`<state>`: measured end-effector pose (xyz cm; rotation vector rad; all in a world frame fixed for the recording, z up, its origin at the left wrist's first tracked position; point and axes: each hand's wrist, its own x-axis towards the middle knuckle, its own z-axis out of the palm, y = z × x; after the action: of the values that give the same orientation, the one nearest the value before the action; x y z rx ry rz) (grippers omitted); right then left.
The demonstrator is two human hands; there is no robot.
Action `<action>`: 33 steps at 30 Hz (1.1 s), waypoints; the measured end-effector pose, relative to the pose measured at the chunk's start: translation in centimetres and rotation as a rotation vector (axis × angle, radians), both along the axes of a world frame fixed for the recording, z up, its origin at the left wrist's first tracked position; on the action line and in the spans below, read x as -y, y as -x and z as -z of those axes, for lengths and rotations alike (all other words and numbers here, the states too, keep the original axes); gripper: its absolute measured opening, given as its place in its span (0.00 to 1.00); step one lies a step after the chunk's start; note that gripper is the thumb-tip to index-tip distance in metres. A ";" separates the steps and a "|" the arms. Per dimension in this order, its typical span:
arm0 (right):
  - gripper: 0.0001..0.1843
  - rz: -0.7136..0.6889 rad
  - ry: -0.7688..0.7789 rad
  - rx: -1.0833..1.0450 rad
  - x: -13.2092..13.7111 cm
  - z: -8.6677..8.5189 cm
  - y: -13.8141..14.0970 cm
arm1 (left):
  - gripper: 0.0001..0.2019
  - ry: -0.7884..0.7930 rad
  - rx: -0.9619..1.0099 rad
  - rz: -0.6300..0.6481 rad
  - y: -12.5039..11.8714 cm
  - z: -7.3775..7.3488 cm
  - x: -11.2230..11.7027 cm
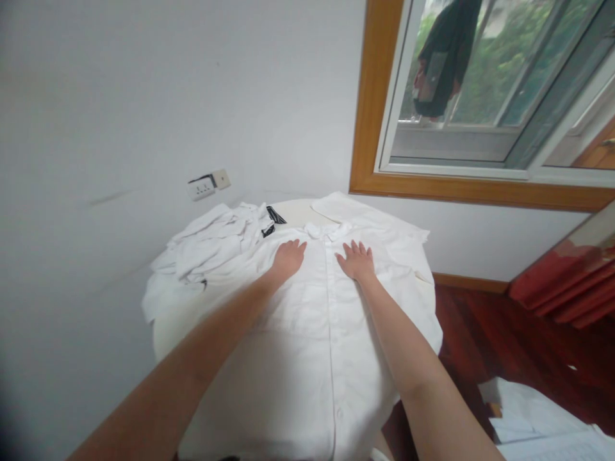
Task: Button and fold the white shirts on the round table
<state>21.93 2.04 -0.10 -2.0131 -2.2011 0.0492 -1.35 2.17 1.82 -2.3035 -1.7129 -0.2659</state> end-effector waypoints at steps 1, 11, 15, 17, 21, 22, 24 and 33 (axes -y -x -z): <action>0.36 -0.001 -0.017 -0.005 0.1 0.0 0.0 | 0.20 0.020 -0.036 0.041 0.0 -0.7 0.6; 0.23 -0.006 -0.206 -0.122 0.8 -0.6 -0.2 | 0.19 0.202 -0.155 0.289 7.0 -5.0 7.1; 0.23 -0.226 -0.192 -0.202 2.1 -2.2 1.2 | 0.16 0.196 -0.110 0.314 8.6 -4.2 8.0; 0.22 -0.444 -0.134 -0.229 3.4 -2.9 2.6 | 0.15 0.186 -0.098 0.330 8.5 -3.9 8.2; 0.17 -0.669 -0.086 -0.213 6.5 -3.3 5.5 | 0.13 0.143 -0.084 0.323 7.9 -3.7 8.6; 0.15 -0.659 -0.093 -0.202 7.2 -3.2 6.0 | 0.13 0.133 -0.086 0.319 7.8 -3.8 8.7; 0.11 -0.617 -0.089 -0.215 8.3 -3.2 6.7 | 0.13 0.122 -0.088 0.305 7.6 -3.9 9.0; 0.14 -0.400 -0.068 -0.725 11.2 -7.6 0.7 | 0.21 0.097 -0.036 0.275 8.2 -5.1 8.9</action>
<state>21.27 -9.12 7.49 -1.2013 -2.0106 0.6291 -9.53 -6.76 6.89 -2.5981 -1.4191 -0.1947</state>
